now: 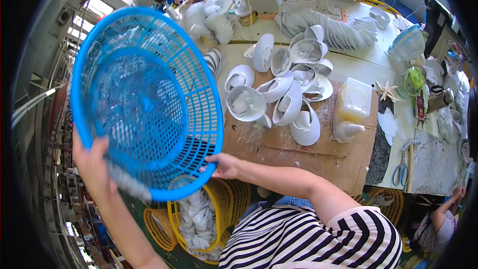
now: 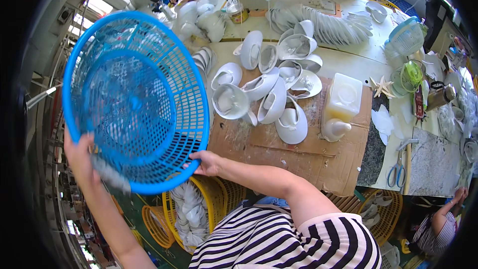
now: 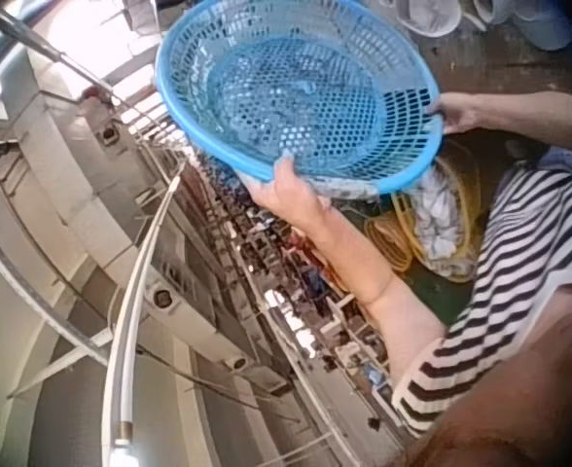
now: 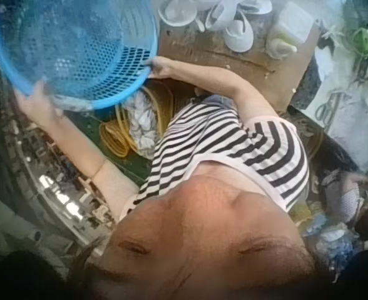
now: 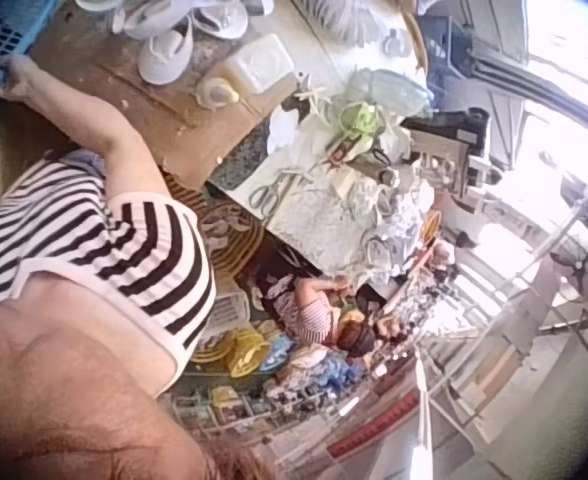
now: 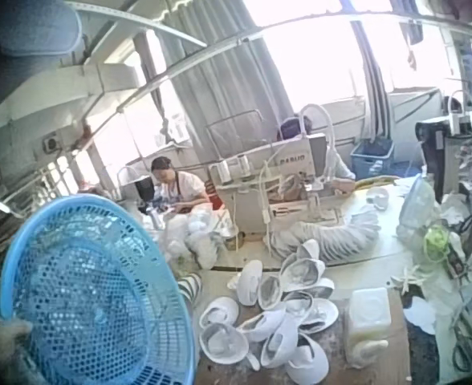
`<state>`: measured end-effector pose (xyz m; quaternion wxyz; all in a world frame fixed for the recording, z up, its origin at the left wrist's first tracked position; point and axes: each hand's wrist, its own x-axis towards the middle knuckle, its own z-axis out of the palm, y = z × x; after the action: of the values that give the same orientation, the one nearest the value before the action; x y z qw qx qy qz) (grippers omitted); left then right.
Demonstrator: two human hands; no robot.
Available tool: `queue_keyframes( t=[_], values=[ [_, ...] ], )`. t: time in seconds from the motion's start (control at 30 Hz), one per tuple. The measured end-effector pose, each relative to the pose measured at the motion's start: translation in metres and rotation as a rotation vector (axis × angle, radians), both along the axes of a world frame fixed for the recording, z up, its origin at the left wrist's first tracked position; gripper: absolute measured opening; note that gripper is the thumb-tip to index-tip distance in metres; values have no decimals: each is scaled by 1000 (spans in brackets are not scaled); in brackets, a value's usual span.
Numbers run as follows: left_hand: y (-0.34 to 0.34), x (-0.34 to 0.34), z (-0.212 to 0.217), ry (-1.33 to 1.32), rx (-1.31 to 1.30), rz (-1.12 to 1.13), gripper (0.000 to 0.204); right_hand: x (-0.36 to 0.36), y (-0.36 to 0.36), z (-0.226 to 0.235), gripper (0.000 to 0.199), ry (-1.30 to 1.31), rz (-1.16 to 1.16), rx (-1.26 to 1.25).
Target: The recorder applies glue to white shoe upper components using a brush and organizes them into baskets.
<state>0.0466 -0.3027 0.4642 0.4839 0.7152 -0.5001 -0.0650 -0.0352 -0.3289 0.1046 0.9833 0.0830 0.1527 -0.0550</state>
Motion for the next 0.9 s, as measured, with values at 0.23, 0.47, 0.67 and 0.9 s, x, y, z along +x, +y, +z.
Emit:
queue_keyframes(
  t=[0.23,0.47,0.67,0.9],
  values=[
    [272,109,-98,335,-223,565,65,-24,77,-10,40,194,486,-387],
    [518,187,-275,895,-375,1008,54,-1,59,-22,45,413,559,-716],
    [558,187,-465,1014,-595,1208,33,-28,65,-64,38,628,453,-619],
    [558,173,-488,884,622,864,55,-48,84,-64,31,779,317,-690]
  ],
)
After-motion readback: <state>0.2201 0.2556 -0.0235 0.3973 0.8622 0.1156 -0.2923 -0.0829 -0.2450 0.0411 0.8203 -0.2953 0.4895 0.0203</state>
